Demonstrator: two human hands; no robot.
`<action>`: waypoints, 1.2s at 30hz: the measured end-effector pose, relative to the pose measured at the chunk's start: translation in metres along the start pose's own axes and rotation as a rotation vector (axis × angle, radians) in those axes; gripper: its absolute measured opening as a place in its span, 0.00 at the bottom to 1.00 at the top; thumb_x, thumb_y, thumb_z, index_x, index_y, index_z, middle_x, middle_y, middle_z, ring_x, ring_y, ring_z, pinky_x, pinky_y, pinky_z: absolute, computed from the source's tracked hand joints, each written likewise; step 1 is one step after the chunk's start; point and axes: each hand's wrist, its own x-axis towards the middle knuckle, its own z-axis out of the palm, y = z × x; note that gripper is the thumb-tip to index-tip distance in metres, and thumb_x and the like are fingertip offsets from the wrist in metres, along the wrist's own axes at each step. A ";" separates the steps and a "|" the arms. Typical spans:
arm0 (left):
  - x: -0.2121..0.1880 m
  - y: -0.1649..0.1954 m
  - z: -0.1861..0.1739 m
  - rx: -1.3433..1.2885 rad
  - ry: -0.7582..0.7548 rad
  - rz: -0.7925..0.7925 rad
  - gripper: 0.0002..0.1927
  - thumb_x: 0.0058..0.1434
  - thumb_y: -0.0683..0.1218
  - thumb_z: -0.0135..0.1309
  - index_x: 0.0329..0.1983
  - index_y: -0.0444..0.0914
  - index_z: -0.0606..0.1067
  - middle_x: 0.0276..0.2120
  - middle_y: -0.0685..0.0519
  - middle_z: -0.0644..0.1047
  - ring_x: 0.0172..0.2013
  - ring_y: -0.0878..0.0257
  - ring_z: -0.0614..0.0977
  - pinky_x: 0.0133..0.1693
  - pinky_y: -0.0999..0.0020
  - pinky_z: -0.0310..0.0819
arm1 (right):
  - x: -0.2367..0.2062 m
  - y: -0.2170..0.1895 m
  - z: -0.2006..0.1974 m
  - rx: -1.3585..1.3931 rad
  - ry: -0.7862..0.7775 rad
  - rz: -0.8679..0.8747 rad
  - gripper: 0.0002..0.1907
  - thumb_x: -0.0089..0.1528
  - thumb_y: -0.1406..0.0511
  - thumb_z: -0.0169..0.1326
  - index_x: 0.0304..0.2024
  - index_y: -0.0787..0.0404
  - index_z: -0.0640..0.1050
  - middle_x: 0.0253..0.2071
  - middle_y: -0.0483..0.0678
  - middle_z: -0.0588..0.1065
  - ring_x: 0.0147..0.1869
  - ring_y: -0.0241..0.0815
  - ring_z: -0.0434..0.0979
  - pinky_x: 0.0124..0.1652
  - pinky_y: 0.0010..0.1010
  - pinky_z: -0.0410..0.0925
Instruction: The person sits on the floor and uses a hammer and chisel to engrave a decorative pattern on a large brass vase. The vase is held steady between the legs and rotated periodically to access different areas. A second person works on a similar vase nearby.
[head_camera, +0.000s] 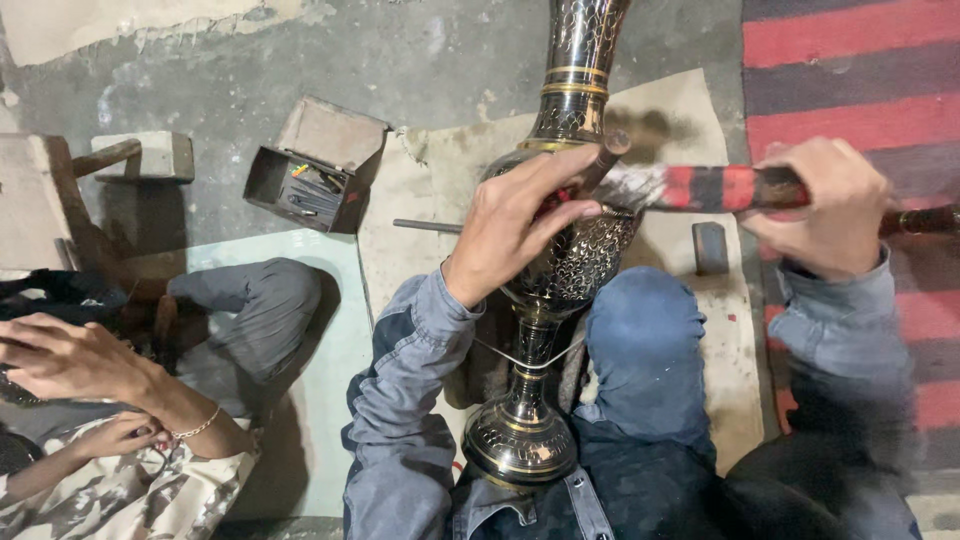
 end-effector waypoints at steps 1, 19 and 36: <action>0.001 -0.001 -0.001 -0.008 -0.001 0.005 0.26 0.67 0.46 0.64 0.66 0.40 0.70 0.49 0.48 0.80 0.45 0.55 0.84 0.50 0.63 0.79 | 0.009 -0.004 -0.006 0.238 0.121 -0.027 0.22 0.58 0.62 0.71 0.43 0.61 0.72 0.41 0.56 0.79 0.47 0.48 0.81 0.50 0.39 0.75; -0.001 0.001 0.003 -0.033 0.108 -0.014 0.25 0.67 0.46 0.63 0.65 0.39 0.70 0.51 0.46 0.80 0.46 0.56 0.86 0.49 0.64 0.81 | 0.055 -0.026 -0.074 0.698 0.055 0.020 0.11 0.69 0.66 0.66 0.47 0.63 0.76 0.38 0.51 0.77 0.40 0.40 0.78 0.46 0.25 0.71; -0.006 0.003 0.011 0.049 0.100 -0.039 0.22 0.66 0.45 0.64 0.63 0.40 0.73 0.40 0.49 0.79 0.38 0.56 0.83 0.41 0.63 0.78 | 0.072 -0.074 -0.121 -0.107 0.103 -0.242 0.10 0.59 0.71 0.67 0.42 0.68 0.82 0.31 0.58 0.76 0.37 0.55 0.79 0.42 0.41 0.71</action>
